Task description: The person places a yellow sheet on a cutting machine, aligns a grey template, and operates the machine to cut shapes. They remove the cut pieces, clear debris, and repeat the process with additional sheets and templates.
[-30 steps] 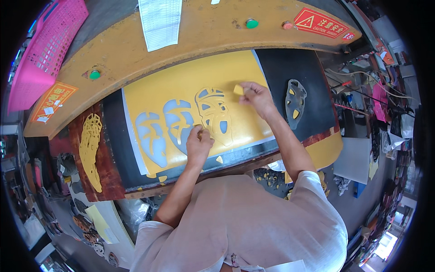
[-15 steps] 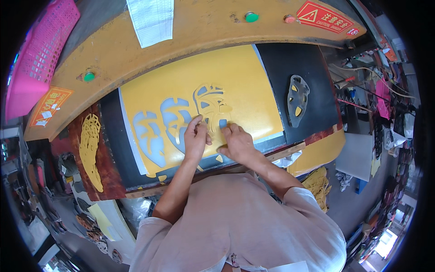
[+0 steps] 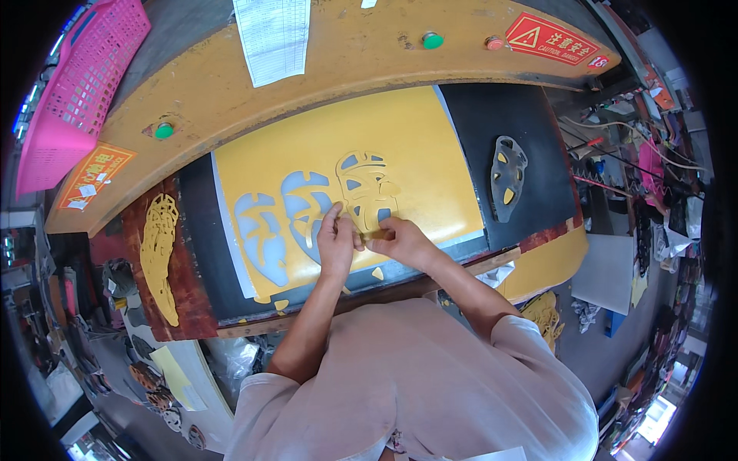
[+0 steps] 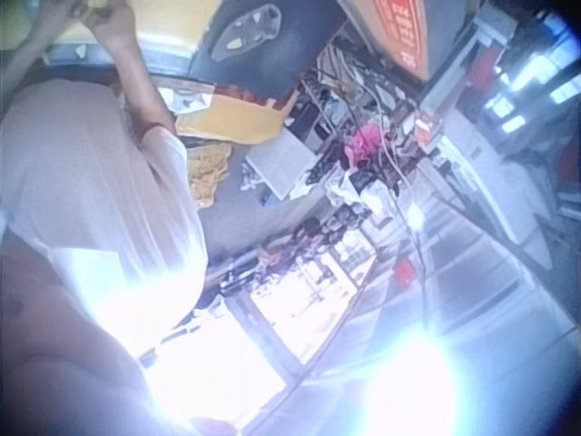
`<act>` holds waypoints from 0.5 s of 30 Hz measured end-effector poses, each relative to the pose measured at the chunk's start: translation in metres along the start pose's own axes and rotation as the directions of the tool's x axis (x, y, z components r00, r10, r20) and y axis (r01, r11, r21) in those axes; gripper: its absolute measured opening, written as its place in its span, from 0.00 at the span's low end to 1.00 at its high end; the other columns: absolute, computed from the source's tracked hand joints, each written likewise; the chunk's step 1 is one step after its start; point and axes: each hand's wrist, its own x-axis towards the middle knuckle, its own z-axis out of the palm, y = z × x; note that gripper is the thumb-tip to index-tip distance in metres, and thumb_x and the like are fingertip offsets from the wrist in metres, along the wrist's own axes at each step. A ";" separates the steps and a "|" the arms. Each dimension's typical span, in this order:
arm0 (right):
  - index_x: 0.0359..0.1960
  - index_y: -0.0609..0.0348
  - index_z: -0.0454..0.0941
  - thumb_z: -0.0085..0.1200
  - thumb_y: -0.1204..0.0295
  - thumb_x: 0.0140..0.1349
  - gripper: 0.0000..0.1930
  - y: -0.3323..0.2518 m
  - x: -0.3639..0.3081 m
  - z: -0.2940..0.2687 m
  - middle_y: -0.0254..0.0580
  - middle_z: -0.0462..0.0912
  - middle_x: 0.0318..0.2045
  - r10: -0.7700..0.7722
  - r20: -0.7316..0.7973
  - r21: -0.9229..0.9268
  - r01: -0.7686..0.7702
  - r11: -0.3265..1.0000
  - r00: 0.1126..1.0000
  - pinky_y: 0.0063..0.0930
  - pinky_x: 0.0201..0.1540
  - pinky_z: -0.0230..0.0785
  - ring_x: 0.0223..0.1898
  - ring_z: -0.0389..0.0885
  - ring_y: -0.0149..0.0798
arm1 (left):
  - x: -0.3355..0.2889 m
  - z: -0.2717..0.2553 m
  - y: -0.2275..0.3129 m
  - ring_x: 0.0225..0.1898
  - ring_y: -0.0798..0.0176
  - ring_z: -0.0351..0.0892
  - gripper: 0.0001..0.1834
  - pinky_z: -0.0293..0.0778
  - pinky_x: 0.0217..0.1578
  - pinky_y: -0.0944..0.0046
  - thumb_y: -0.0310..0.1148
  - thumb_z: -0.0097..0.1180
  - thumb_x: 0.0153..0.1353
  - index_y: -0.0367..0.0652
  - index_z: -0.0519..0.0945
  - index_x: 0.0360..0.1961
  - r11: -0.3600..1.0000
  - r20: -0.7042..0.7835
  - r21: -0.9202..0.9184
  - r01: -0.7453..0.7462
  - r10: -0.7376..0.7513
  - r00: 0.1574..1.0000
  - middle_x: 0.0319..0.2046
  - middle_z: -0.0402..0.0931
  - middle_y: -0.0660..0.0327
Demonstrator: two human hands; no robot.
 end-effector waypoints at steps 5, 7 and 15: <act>0.43 0.56 0.79 0.69 0.63 0.70 0.13 0.006 0.024 -0.021 0.25 0.69 0.20 0.216 0.253 0.515 -0.321 0.795 0.943 0.22 0.16 0.49 0.15 0.60 0.22 | 0.005 0.000 0.008 0.21 0.73 0.71 0.21 0.73 0.22 0.68 0.35 0.55 0.80 0.33 0.75 0.66 0.999 -0.013 0.021 0.038 -0.038 0.999 0.27 0.73 0.66; 0.38 0.53 0.77 0.68 0.64 0.70 0.11 0.017 0.030 -0.034 0.23 0.67 0.19 0.207 0.338 0.641 -0.386 0.664 0.918 0.22 0.16 0.50 0.15 0.59 0.21 | 0.006 -0.001 0.013 0.21 0.73 0.71 0.19 0.73 0.23 0.67 0.38 0.57 0.79 0.35 0.79 0.62 0.992 -0.001 0.040 0.117 -0.117 0.993 0.27 0.73 0.67; 0.39 0.59 0.82 0.61 0.65 0.74 0.10 0.045 0.027 -0.026 0.28 0.73 0.20 0.092 0.214 0.722 -0.221 0.656 0.973 0.23 0.18 0.57 0.16 0.67 0.25 | -0.004 0.020 0.017 0.32 0.68 0.88 0.20 0.80 0.29 0.66 0.45 0.63 0.75 0.38 0.85 0.52 0.810 0.534 0.526 -0.258 -0.078 0.842 0.38 0.86 0.58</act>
